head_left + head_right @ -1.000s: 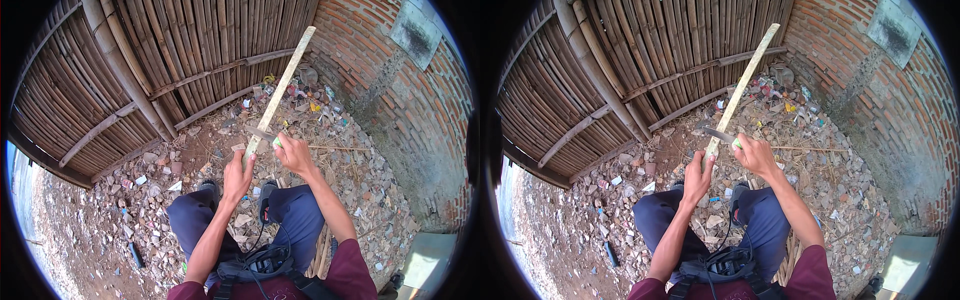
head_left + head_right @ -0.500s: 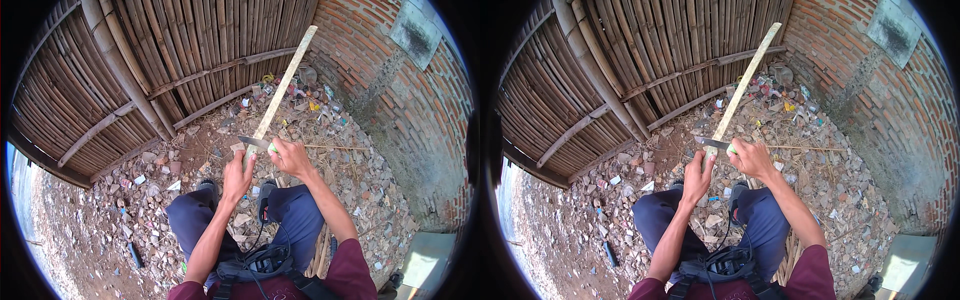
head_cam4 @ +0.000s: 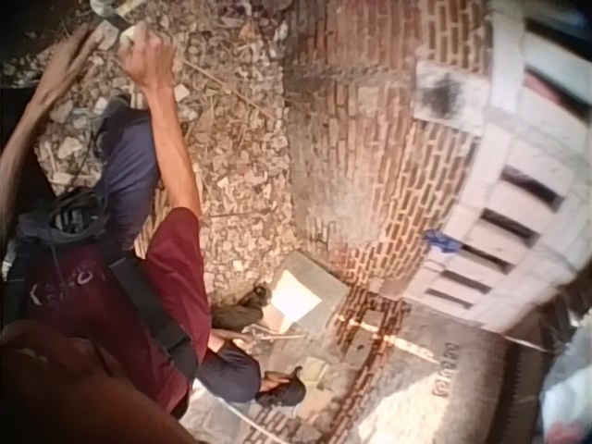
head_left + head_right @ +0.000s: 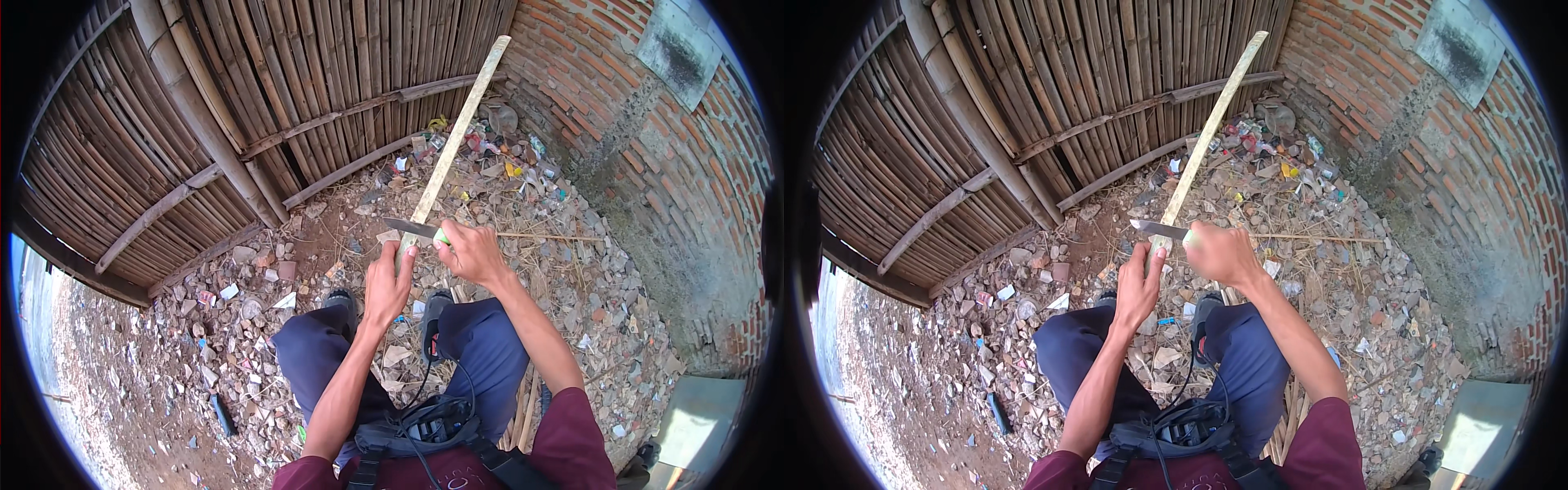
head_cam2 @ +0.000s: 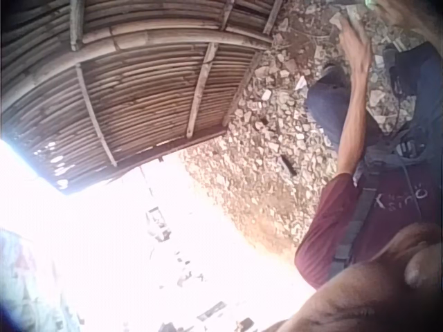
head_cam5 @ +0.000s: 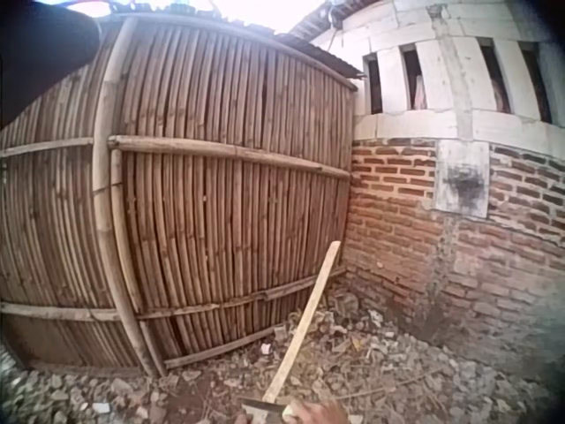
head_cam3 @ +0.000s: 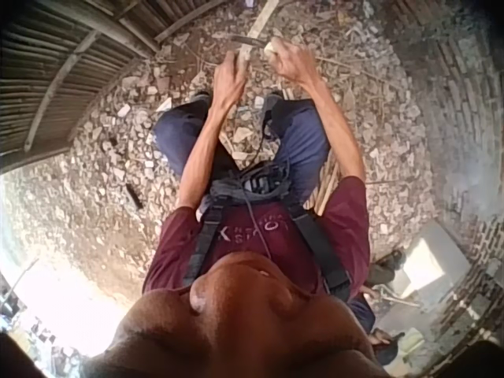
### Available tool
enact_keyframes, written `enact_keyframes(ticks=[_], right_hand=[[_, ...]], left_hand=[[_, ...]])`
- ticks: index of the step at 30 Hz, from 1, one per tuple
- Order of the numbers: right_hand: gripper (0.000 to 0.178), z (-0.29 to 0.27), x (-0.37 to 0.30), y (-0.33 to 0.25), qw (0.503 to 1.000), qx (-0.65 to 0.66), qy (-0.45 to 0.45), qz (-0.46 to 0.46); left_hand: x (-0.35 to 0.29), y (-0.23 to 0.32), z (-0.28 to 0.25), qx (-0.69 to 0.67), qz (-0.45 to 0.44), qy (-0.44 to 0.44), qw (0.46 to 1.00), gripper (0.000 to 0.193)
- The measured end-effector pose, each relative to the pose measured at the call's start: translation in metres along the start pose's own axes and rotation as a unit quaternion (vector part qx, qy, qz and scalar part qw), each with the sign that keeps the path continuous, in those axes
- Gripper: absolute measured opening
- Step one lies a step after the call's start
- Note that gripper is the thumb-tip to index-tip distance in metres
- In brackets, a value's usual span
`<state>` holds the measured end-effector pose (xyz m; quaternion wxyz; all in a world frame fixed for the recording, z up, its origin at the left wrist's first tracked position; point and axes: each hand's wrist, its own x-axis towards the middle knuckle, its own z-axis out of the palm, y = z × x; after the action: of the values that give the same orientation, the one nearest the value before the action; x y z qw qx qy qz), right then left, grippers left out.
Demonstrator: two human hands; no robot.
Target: The person whittles a long bamboo stick using a small knife, shaving off thin strips of the outer layer.
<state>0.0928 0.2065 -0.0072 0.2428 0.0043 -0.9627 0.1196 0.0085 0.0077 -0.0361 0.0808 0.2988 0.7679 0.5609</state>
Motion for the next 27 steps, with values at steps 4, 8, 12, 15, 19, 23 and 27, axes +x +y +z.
enact_keyframes(ticks=[4,8,12,15,19,23,27], right_hand=[[0.026,0.003,0.000,0.003,1.000,0.009,0.010,0.003],[0.027,0.002,0.003,0.003,1.000,-0.006,0.029,-0.002],[0.029,0.000,0.010,0.002,0.998,-0.017,0.055,-0.020],[0.030,0.002,0.012,0.009,0.997,-0.044,0.063,-0.009],[0.031,-0.055,0.024,0.088,0.961,-0.067,0.186,0.195],[0.033,-0.056,0.018,0.076,0.964,-0.037,0.237,0.111],[0.038,-0.039,0.001,0.057,0.921,0.175,0.264,0.227]], left_hand=[[0.002,0.004,-0.002,0.005,-0.017,-0.015,1.000,0.037],[0.001,0.005,-0.002,-0.003,-0.009,-0.003,1.000,0.038],[0.001,0.005,-0.004,-0.014,-0.009,-0.001,1.000,0.038],[0.000,0.006,-0.008,-0.016,-0.012,-0.011,1.000,0.038],[-0.018,0.012,-0.009,-0.024,-0.026,-0.050,0.998,0.037],[-0.012,0.011,-0.018,-0.021,-0.032,-0.043,0.998,0.037],[-0.011,0.013,-0.016,-0.018,-0.054,-0.026,0.998,0.037]])
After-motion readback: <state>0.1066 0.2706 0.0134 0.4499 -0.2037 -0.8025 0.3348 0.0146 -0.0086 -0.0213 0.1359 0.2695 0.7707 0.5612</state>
